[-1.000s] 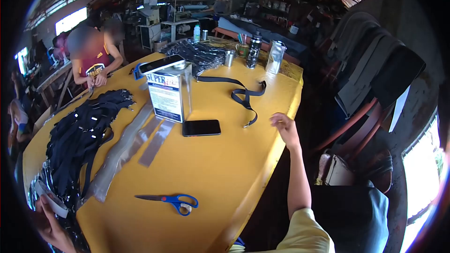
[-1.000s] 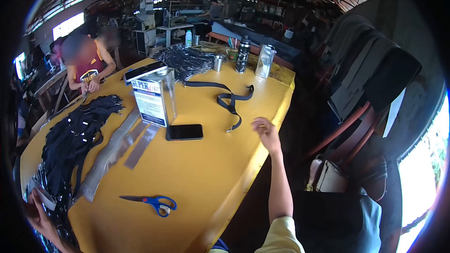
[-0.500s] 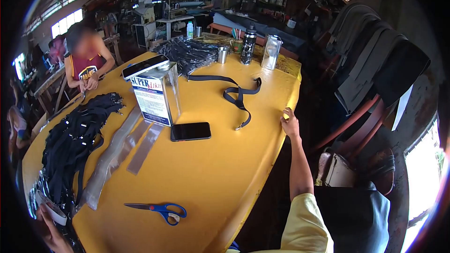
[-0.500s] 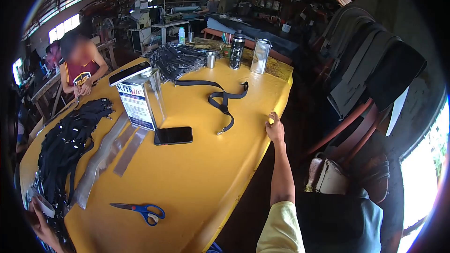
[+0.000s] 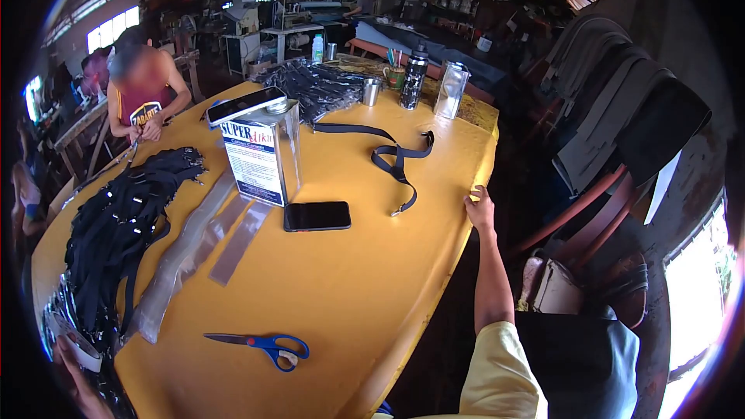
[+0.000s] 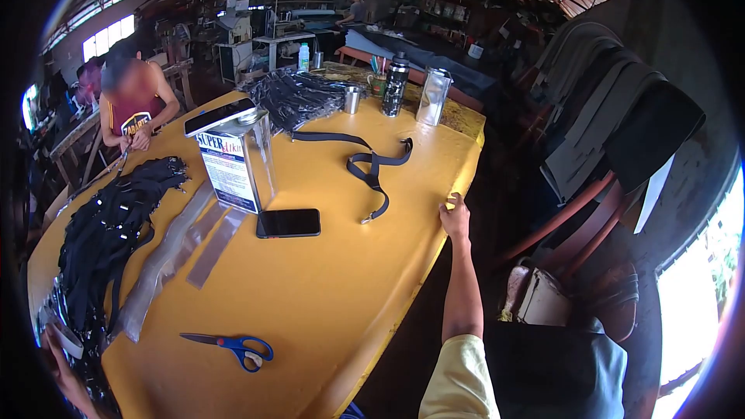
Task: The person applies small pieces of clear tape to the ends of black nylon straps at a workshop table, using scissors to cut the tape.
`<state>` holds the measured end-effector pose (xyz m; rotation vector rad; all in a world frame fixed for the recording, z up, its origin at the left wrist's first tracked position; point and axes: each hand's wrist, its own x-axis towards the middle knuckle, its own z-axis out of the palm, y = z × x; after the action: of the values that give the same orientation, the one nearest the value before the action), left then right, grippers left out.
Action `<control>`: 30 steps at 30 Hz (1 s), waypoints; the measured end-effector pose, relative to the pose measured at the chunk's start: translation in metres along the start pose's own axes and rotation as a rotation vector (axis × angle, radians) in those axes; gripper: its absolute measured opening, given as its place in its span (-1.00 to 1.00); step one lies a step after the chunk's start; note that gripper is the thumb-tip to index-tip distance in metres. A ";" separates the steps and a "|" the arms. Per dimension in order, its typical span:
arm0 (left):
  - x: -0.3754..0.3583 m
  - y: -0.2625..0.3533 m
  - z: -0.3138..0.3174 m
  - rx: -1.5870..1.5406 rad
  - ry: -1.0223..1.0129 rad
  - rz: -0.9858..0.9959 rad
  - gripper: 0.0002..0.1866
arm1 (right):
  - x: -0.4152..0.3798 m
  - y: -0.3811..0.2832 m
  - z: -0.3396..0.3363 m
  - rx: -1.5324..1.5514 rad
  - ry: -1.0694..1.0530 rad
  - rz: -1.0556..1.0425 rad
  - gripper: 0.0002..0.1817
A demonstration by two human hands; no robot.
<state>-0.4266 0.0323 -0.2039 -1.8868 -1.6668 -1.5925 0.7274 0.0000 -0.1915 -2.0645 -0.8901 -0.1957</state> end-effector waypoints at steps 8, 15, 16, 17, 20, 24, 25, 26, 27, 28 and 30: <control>-0.036 -0.111 -0.052 0.075 -0.006 0.064 -0.61 | -0.016 -0.016 -0.013 0.002 0.151 -0.064 -0.51; 0.022 0.222 0.011 0.141 -0.049 0.068 -0.61 | -0.080 -0.211 -0.093 0.777 0.276 -0.432 -0.73; 0.047 0.303 0.030 0.154 -0.056 0.071 -0.61 | -0.113 -0.267 -0.117 0.837 0.342 -0.499 -0.73; 0.049 0.300 0.030 0.161 -0.061 0.065 -0.61 | -0.143 -0.300 -0.140 0.804 0.399 -0.644 -0.72; 0.052 0.326 0.035 -0.111 0.097 -0.035 -0.64 | -0.213 -0.369 -0.178 1.296 0.577 -1.331 -0.62; 0.065 0.363 0.056 -0.353 0.232 0.196 -0.30 | -0.265 -0.443 -0.199 1.864 0.015 -1.708 -0.62; 0.075 0.385 0.071 -0.432 0.443 0.363 -0.18 | -0.273 -0.458 -0.197 1.897 0.010 -1.804 -0.62; 0.083 0.411 0.073 -0.509 0.365 0.388 -0.05 | -0.280 -0.470 -0.193 1.936 0.014 -1.899 -0.62; 0.085 0.421 0.069 -0.515 0.313 0.355 -0.08 | -0.289 -0.481 -0.189 2.026 -0.003 -1.885 -0.62; 0.087 0.419 0.070 -0.574 0.324 0.367 -0.02 | -0.299 -0.487 -0.186 2.045 0.197 -1.832 -0.60; 0.087 0.421 0.070 -0.598 0.328 0.323 0.08 | -0.297 -0.464 -0.183 1.989 0.285 -2.051 -0.53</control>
<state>-0.0694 -0.0186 0.0403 -1.8514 -0.7561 -2.2536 0.2370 -0.1190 0.0960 1.0239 -1.4925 -0.3478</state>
